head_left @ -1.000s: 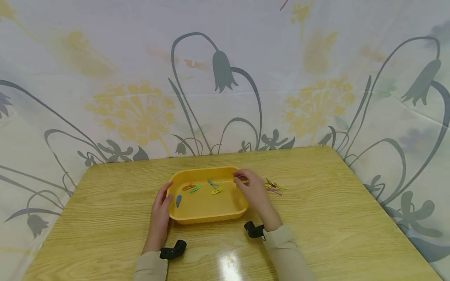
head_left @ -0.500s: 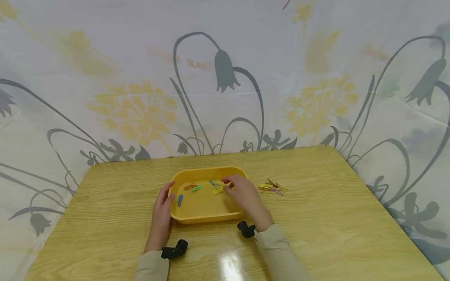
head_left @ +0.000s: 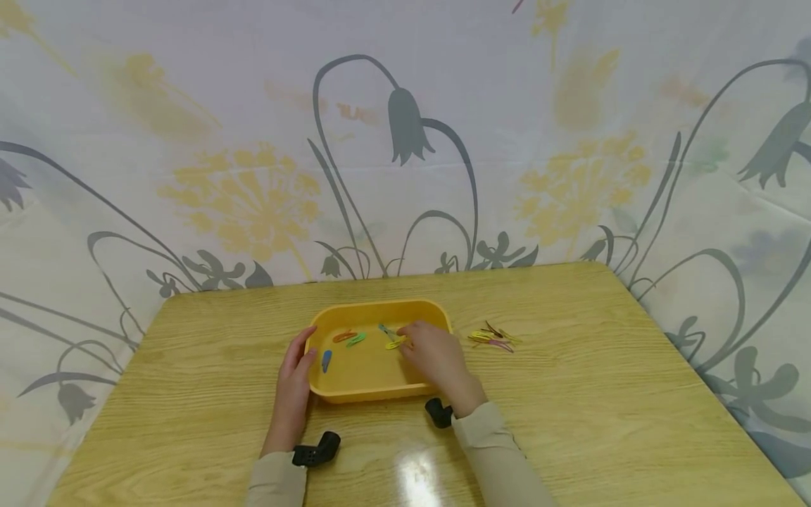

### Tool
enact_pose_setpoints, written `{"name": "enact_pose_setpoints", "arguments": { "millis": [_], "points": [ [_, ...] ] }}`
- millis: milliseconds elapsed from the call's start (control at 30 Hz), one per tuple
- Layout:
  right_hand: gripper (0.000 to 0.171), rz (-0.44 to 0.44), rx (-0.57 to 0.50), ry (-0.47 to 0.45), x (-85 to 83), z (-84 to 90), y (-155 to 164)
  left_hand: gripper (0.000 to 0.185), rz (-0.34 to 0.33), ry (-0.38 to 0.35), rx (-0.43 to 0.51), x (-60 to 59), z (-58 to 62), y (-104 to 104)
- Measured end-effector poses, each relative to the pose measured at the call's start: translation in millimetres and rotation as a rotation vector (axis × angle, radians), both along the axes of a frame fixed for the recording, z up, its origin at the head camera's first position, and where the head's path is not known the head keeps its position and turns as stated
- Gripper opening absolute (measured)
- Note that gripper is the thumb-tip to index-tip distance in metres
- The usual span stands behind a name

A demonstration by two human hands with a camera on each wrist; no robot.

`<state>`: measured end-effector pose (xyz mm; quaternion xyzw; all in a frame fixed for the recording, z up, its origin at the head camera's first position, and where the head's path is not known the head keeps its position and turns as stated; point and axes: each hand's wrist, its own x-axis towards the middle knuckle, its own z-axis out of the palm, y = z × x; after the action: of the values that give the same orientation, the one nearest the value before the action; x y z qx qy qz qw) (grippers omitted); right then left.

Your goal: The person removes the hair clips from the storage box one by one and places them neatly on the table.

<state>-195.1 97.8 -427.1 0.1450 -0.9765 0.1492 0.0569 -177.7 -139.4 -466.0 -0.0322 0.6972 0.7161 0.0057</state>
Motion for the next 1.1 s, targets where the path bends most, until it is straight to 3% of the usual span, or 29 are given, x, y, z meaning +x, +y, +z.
{"name": "enact_pose_setpoints", "arguments": {
  "millis": [233,1100],
  "points": [
    [0.022,0.029,0.104,0.036,0.3,-4.7,-0.1,0.037,0.007,0.016,-0.027,0.9,0.4,0.8],
    [0.014,0.077,0.086,0.001,3.0,-1.3,-0.9,0.037,0.016,0.022,0.005,-1.2,-1.4,0.7]
  ]
}}
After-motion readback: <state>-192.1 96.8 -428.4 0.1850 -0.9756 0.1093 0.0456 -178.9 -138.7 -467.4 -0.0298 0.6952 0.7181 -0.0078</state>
